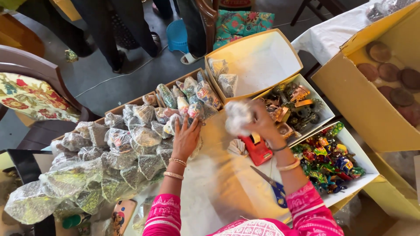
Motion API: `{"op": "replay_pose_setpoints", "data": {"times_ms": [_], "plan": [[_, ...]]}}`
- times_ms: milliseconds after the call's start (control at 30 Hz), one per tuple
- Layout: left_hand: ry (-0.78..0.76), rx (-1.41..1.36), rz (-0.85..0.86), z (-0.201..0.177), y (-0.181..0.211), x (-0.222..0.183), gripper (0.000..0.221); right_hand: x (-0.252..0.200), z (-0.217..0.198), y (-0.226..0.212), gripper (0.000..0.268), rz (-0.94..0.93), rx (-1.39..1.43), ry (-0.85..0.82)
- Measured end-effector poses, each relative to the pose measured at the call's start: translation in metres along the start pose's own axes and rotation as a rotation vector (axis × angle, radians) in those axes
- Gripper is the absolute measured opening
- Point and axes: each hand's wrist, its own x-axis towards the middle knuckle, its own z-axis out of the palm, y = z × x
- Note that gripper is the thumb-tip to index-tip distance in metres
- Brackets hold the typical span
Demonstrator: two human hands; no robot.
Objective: The person wraps small decorative items in bubble wrap and secures them with tape. They then place the wrapped items into a cardboard box and continue to sort and pack other decorations from nearby containers.
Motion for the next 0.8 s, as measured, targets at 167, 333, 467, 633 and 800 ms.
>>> {"op": "replay_pose_setpoints", "data": {"times_ms": [167,333,467,633,800], "plan": [[0.014,-0.025,-0.007,0.003,0.000,0.001,0.043,0.064,-0.047,0.010,0.072,0.134,-0.258,0.246],[0.018,-0.047,-0.026,0.000,0.002,0.000,0.044,0.126,-0.055,0.070,0.070,0.121,-0.356,0.309],[-0.017,-0.071,-0.040,-0.004,0.002,0.002,0.048,0.166,-0.042,0.147,0.069,0.068,-0.355,0.269],[-0.016,-0.053,-0.044,-0.003,0.002,0.001,0.050,0.200,-0.016,0.234,0.068,0.085,-0.371,0.196],[-0.019,-0.071,-0.041,-0.004,0.002,0.002,0.050,0.208,0.009,0.297,0.066,0.230,-0.327,0.151]]}}
